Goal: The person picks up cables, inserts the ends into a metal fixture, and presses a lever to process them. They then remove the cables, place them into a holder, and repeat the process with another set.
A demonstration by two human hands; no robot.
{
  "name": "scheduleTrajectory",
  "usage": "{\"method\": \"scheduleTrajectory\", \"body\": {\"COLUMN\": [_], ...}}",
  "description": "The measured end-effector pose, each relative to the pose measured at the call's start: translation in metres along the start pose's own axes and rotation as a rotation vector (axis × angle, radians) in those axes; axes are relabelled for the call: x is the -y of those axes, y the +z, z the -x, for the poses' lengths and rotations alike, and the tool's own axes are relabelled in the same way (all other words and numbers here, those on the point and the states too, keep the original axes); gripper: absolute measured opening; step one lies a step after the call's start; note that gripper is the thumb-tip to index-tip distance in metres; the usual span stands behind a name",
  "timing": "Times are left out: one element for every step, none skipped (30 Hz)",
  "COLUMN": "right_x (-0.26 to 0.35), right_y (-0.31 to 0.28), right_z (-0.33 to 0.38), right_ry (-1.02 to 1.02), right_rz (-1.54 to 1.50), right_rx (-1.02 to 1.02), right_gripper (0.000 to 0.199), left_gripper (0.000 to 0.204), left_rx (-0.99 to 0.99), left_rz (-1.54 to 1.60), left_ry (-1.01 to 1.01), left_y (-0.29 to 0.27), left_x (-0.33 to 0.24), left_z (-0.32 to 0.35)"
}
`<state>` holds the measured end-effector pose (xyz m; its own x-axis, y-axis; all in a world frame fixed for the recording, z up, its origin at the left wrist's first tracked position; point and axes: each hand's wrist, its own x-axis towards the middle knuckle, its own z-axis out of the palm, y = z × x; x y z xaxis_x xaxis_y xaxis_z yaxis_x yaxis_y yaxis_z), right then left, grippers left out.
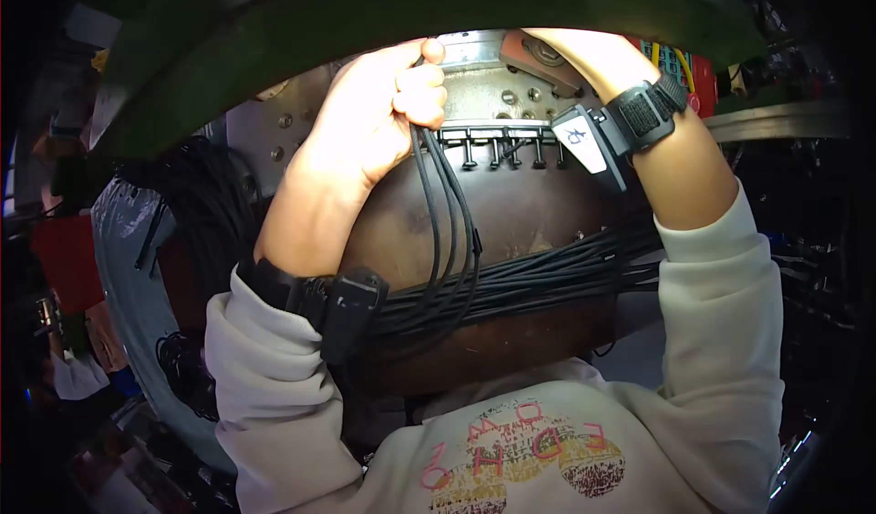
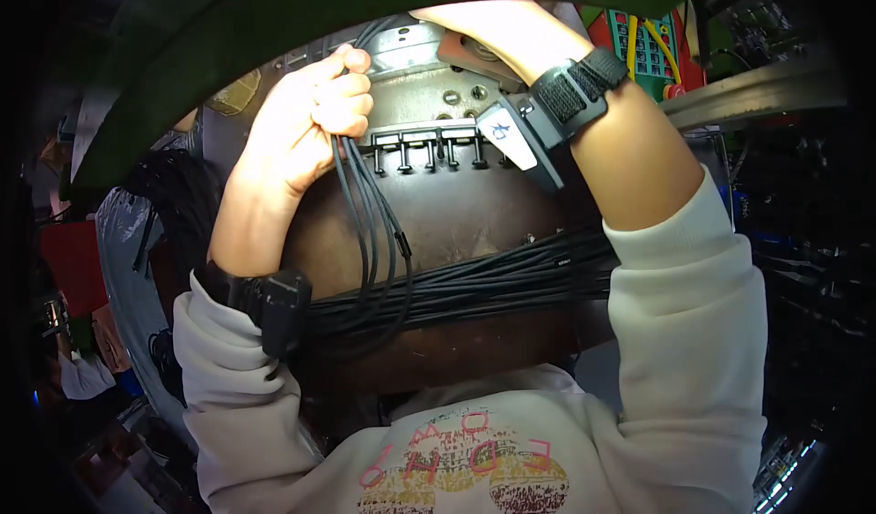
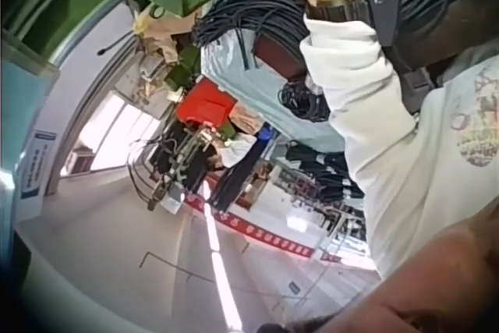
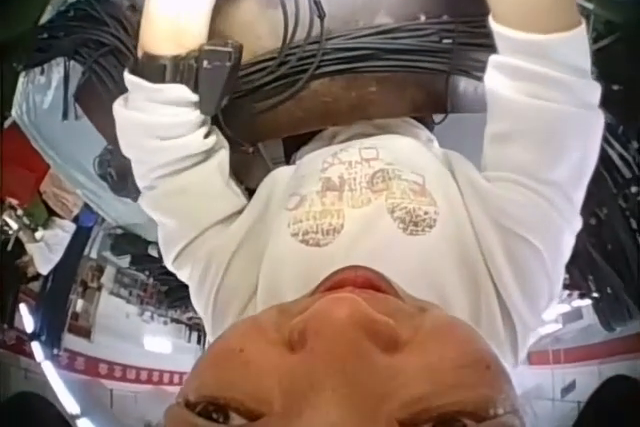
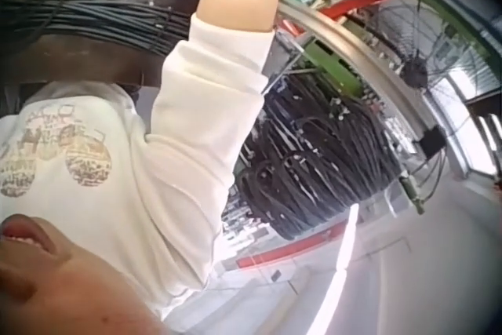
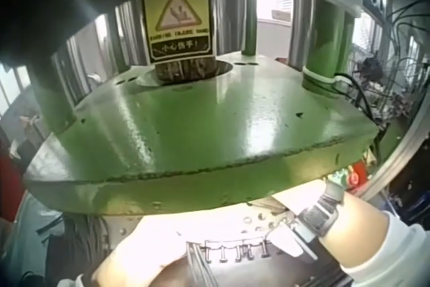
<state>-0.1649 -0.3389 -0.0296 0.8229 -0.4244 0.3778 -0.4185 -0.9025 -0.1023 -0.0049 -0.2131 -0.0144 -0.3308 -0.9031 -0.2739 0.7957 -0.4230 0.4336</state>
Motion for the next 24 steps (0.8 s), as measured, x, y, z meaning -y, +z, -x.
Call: {"method": "scheduleTrajectory", "body": {"right_x": [0.003,0.006,0.009,0.011,0.013,0.015,0.015,0.016,0.015,0.015,0.014,0.013,0.011,0.01,0.008,0.007,0.004,0.003,0.001,0.0,0.002,0.004,0.008,0.011], "right_y": [-0.003,-0.004,-0.005,-0.005,-0.004,-0.003,-0.001,0.0,0.001,0.002,0.003,0.004,0.004,0.006,0.006,0.009,0.01,0.011,0.013,0.011,0.011,0.004,-0.003,-0.015], "right_z": [0.001,0.003,0.007,0.013,0.018,0.024,0.027,0.03,0.03,0.03,0.028,0.027,0.025,0.024,0.024,0.024,0.025,0.026,0.026,0.026,0.024,0.023,0.023,0.026], "right_ry": [-0.009,-0.043,-0.098,-0.06,-0.168,-0.172,-0.173,-0.066,-0.013,-0.035,-0.056,-0.078,-0.071,-0.032,0.008,0.048,0.056,0.129,0.211,0.299,0.343,0.395,0.441,0.318], "right_rz": [0.017,0.053,0.101,0.131,0.161,0.178,0.179,0.179,0.205,0.209,0.214,0.218,0.195,0.201,0.205,0.208,0.152,0.021,-0.109,-0.229,-0.307,-0.381,-0.454,-0.352], "right_rx": [-0.027,-0.077,-0.15,-0.227,-0.26,-0.281,-0.268,-0.247,-0.173,-0.172,-0.17,-0.168,-0.149,-0.184,-0.219,-0.254,-0.28,-0.217,-0.162,-0.117,-0.129,-0.143,-0.162,-0.18], "right_gripper": [0.026,0.026,0.026,0.026,0.026,0.026,0.026,0.025,0.024,0.022,0.019,0.017,0.016,0.016,0.017,0.019,0.022,0.026,0.031,0.036,0.034,0.033,0.031,0.033], "left_gripper": [0.027,0.036,0.036,0.036,0.025,0.023,0.024,0.027,0.034,0.035,0.036,0.037,0.035,0.035,0.035,0.034,0.034,0.034,0.034,0.034,0.036,0.043,0.05,0.056], "left_rx": [-0.11,-0.29,-0.554,-0.718,-0.833,-0.65,-0.496,-0.258,-0.21,-0.222,-0.226,-0.292,-0.336,-0.328,-0.345,-0.363,-0.385,-0.408,-0.433,-0.404,-0.505,-0.407,-0.445,-0.443], "left_rz": [0.023,-0.369,-0.809,-1.244,-2.026,-2.273,-2.478,-2.734,-2.597,-2.509,-2.476,-2.472,-2.548,-2.535,-2.518,-2.499,-2.49,-2.469,-2.445,-2.417,-2.383,-2.316,-2.287,-2.248], "left_ry": [0.003,0.142,0.187,0.298,0.658,0.872,1.084,1.264,1.389,1.481,1.495,1.386,1.327,1.359,1.341,1.322,1.275,1.236,1.2,1.256,1.145,1.096,0.974,0.89], "left_y": [0.002,0.003,0.004,0.002,-0.001,-0.005,-0.011,-0.018,-0.024,-0.03,-0.035,-0.04,-0.043,-0.047,-0.049,-0.052,-0.055,-0.057,-0.059,-0.059,-0.058,-0.053,-0.044,-0.034], "left_x": [0.002,0.003,0.0,-0.002,-0.006,-0.008,-0.013,-0.015,-0.019,-0.021,-0.023,-0.023,-0.023,-0.022,-0.022,-0.021,-0.021,-0.02,-0.02,-0.019,-0.018,-0.019,-0.018,-0.017], "left_z": [0.004,0.008,0.014,0.017,0.021,0.02,0.017,0.011,0.005,0.0,-0.005,-0.008,-0.009,-0.008,-0.007,-0.006,-0.004,-0.004,-0.004,-0.004,-0.006,-0.004,0.0,0.008]}}
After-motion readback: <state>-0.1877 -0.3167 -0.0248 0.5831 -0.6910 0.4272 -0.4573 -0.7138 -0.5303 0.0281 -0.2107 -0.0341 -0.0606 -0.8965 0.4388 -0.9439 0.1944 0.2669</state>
